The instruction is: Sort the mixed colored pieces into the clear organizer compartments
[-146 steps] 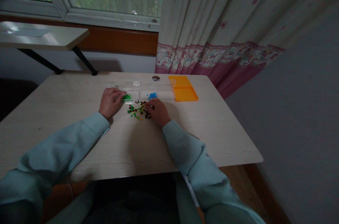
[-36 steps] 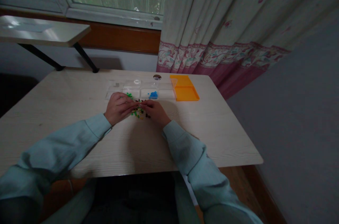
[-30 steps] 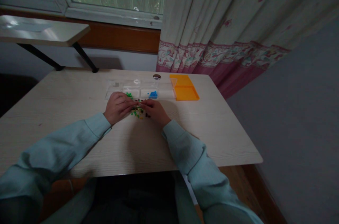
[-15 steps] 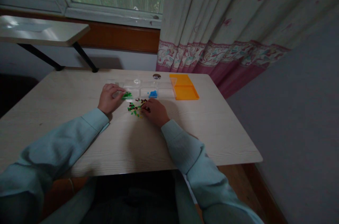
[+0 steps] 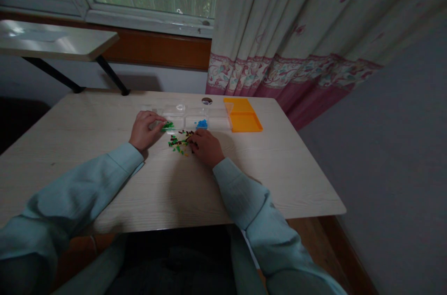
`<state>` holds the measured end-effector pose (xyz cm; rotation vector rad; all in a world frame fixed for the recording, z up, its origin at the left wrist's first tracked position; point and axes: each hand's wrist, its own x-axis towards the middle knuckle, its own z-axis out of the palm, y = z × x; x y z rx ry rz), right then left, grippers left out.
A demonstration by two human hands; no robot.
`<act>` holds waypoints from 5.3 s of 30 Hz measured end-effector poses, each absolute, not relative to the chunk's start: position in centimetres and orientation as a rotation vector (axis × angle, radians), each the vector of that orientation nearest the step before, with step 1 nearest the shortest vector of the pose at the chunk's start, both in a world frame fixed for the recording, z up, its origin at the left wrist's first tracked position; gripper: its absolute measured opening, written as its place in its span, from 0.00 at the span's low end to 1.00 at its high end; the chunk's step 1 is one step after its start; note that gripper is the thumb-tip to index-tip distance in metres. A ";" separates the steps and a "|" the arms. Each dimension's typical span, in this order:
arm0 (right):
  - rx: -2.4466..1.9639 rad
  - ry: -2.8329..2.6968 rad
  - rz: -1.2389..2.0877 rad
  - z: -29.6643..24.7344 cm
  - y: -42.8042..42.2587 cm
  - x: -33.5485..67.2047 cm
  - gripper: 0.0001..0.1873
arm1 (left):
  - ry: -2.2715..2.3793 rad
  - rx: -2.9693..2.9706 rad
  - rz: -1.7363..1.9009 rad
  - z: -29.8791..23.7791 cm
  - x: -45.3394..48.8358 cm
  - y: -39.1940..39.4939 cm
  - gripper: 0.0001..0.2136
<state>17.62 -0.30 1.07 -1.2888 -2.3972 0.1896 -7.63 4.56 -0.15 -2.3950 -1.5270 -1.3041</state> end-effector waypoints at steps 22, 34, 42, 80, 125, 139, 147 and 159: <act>-1.249 -2.325 0.177 0.6 0.0 17.3 0.07 | -1.590 -2.395 -1.322 -0.5 -7.7 4.8 0.11; -1.246 -1.896 0.476 0.2 0.8 17.2 0.04 | -1.442 -2.412 -1.298 -0.5 -7.7 4.6 0.13; -1.107 -1.801 0.844 0.3 0.8 16.8 0.11 | -0.959 -2.727 -1.070 1.0 -5.0 1.5 0.14; -0.931 -2.519 0.179 0.5 -0.3 16.0 0.10 | -1.511 -2.396 -1.399 0.0 -6.7 3.8 0.11; -1.062 -2.476 0.087 0.6 0.4 16.7 0.07 | -1.535 -2.403 -1.366 -0.3 -6.9 4.1 0.13; -1.284 -1.686 0.590 -0.5 1.5 17.3 0.09 | -1.637 -2.365 -1.323 -0.9 -7.2 4.6 0.13; -1.317 -1.342 1.025 0.0 1.3 17.3 0.17 | -1.556 -2.339 -1.339 -0.7 -7.2 4.3 0.13; -1.084 -1.140 1.650 1.8 -0.3 15.5 0.21 | -1.012 -2.743 -1.165 1.2 -4.2 1.2 0.14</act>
